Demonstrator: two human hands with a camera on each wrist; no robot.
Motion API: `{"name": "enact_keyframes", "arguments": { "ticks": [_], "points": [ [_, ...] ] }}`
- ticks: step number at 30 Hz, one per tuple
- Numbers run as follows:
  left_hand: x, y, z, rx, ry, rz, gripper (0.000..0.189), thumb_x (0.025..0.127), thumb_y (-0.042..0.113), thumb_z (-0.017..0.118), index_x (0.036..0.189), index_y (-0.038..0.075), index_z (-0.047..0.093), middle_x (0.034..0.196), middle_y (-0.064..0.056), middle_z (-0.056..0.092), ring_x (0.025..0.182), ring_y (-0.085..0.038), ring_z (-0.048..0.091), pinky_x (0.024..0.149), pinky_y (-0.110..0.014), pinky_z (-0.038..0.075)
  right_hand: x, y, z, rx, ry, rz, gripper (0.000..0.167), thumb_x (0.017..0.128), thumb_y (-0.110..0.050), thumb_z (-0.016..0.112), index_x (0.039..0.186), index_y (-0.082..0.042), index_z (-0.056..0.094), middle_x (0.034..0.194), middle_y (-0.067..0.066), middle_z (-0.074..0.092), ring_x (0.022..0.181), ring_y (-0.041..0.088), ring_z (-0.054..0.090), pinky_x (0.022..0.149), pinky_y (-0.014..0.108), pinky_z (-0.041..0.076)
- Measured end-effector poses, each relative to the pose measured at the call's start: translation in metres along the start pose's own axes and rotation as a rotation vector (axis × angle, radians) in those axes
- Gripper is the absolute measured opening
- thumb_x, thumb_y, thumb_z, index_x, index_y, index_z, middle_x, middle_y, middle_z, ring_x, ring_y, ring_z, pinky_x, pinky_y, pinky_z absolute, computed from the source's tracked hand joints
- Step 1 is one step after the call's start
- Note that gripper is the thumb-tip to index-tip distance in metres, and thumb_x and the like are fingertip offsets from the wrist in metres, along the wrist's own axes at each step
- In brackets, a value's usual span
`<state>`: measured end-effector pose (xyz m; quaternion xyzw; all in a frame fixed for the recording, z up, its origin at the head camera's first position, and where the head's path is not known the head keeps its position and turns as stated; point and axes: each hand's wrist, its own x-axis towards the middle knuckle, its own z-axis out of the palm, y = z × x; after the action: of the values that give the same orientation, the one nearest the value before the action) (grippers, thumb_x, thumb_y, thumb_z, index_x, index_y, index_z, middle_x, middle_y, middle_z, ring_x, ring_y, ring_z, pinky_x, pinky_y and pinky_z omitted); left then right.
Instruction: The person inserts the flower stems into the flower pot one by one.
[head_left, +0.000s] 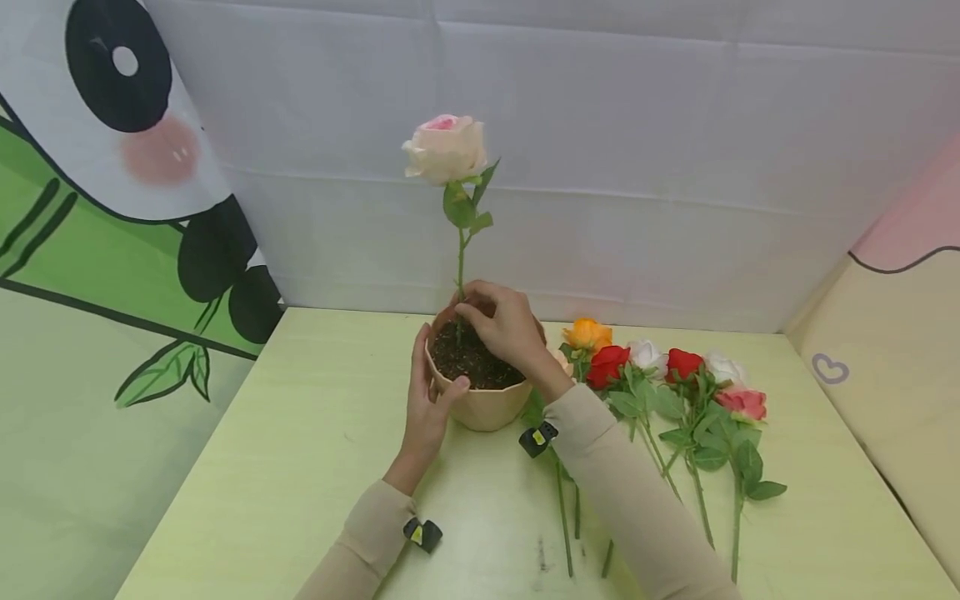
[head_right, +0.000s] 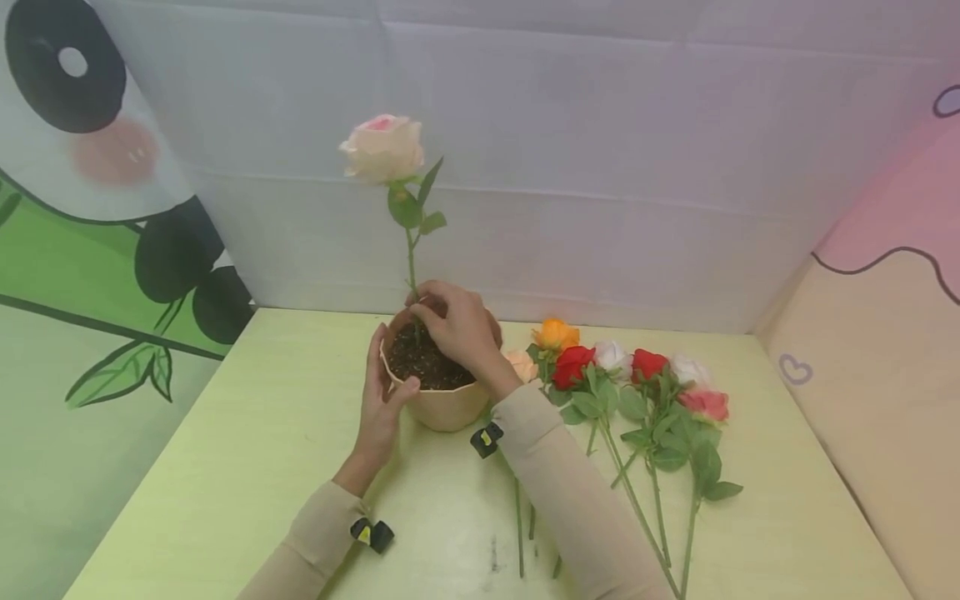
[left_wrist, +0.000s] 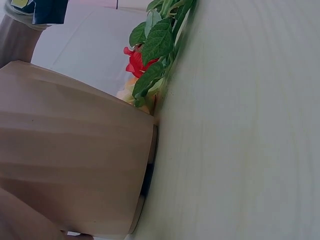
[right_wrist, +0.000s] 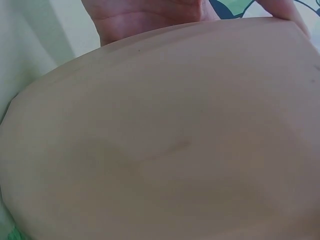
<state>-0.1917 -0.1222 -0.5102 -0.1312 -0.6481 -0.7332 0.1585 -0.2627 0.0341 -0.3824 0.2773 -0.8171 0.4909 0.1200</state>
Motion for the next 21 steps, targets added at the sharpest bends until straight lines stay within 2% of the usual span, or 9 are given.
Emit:
{"name": "enact_keyframes", "arguments": {
  "ticks": [4,6,8,9,11,15,18,21],
  "points": [
    [0.002,-0.010,-0.002,-0.012,-0.006,0.021,0.097,0.101,0.031,0.074,0.180,0.027,0.017,0.186,-0.006,0.012,0.168,-0.038,0.021,0.129,-0.067,0.027,0.000,0.001,0.000,-0.010,-0.015,0.017,0.010,0.106,-0.009,0.076,0.112,-0.004,0.082,0.101,0.011,0.083,0.092,0.025,0.081,0.087,0.037,0.066],
    [0.003,-0.014,-0.004,-0.015,-0.010,0.022,0.098,0.101,0.031,0.074,0.180,0.029,0.017,0.186,-0.006,0.012,0.168,-0.038,0.021,0.129,-0.066,0.027,0.001,0.001,0.000,-0.024,-0.017,0.028,0.011,0.106,-0.009,0.076,0.112,-0.003,0.082,0.102,0.012,0.083,0.093,0.025,0.082,0.088,0.037,0.066],
    [0.004,-0.016,-0.006,0.021,-0.002,0.016,0.097,0.102,0.031,0.075,0.180,0.031,0.017,0.186,-0.004,0.014,0.168,-0.036,0.024,0.129,-0.059,0.032,0.001,0.000,0.000,-0.033,-0.018,0.037,0.011,0.106,-0.009,0.076,0.113,-0.003,0.082,0.102,0.012,0.083,0.094,0.026,0.082,0.089,0.037,0.066],
    [0.004,-0.015,-0.006,0.030,0.001,0.009,0.096,0.103,0.030,0.075,0.180,0.031,0.018,0.186,-0.004,0.014,0.168,-0.035,0.025,0.128,-0.055,0.033,0.001,0.000,0.000,-0.042,-0.017,0.039,0.011,0.106,-0.009,0.076,0.113,-0.002,0.082,0.103,0.012,0.083,0.094,0.026,0.082,0.089,0.038,0.066],
    [0.003,-0.006,-0.004,0.028,-0.001,-0.005,0.097,0.102,0.029,0.075,0.180,0.031,0.018,0.186,-0.003,0.014,0.168,-0.035,0.024,0.128,-0.057,0.033,0.001,0.000,0.000,-0.061,-0.016,0.041,0.012,0.105,-0.009,0.077,0.114,-0.002,0.083,0.104,0.013,0.084,0.095,0.027,0.082,0.089,0.039,0.066],
    [0.000,0.012,0.001,-0.005,-0.001,-0.033,0.097,0.100,0.024,0.072,0.180,0.027,0.017,0.186,-0.004,0.011,0.169,-0.038,0.019,0.130,-0.067,0.025,0.000,-0.002,0.000,-0.088,-0.019,0.038,0.014,0.106,-0.010,0.077,0.115,-0.002,0.083,0.106,0.013,0.084,0.096,0.027,0.083,0.088,0.040,0.067],
    [0.002,0.000,-0.003,0.004,-0.007,-0.026,0.097,0.101,0.025,0.072,0.180,0.029,0.015,0.187,-0.002,0.010,0.169,-0.037,0.019,0.130,-0.065,0.027,0.000,-0.002,-0.001,-0.091,-0.023,0.038,0.015,0.106,-0.010,0.076,0.116,-0.002,0.084,0.107,0.013,0.084,0.097,0.027,0.083,0.088,0.040,0.067],
    [0.007,-0.040,-0.016,-0.001,-0.019,-0.020,0.100,0.101,0.032,0.077,0.179,0.039,0.017,0.186,0.008,0.011,0.170,-0.027,0.019,0.130,-0.060,0.029,0.000,-0.002,-0.001,-0.091,-0.029,0.035,0.015,0.106,-0.009,0.076,0.116,-0.001,0.084,0.108,0.014,0.084,0.097,0.026,0.083,0.086,0.039,0.067]
  ]
}}
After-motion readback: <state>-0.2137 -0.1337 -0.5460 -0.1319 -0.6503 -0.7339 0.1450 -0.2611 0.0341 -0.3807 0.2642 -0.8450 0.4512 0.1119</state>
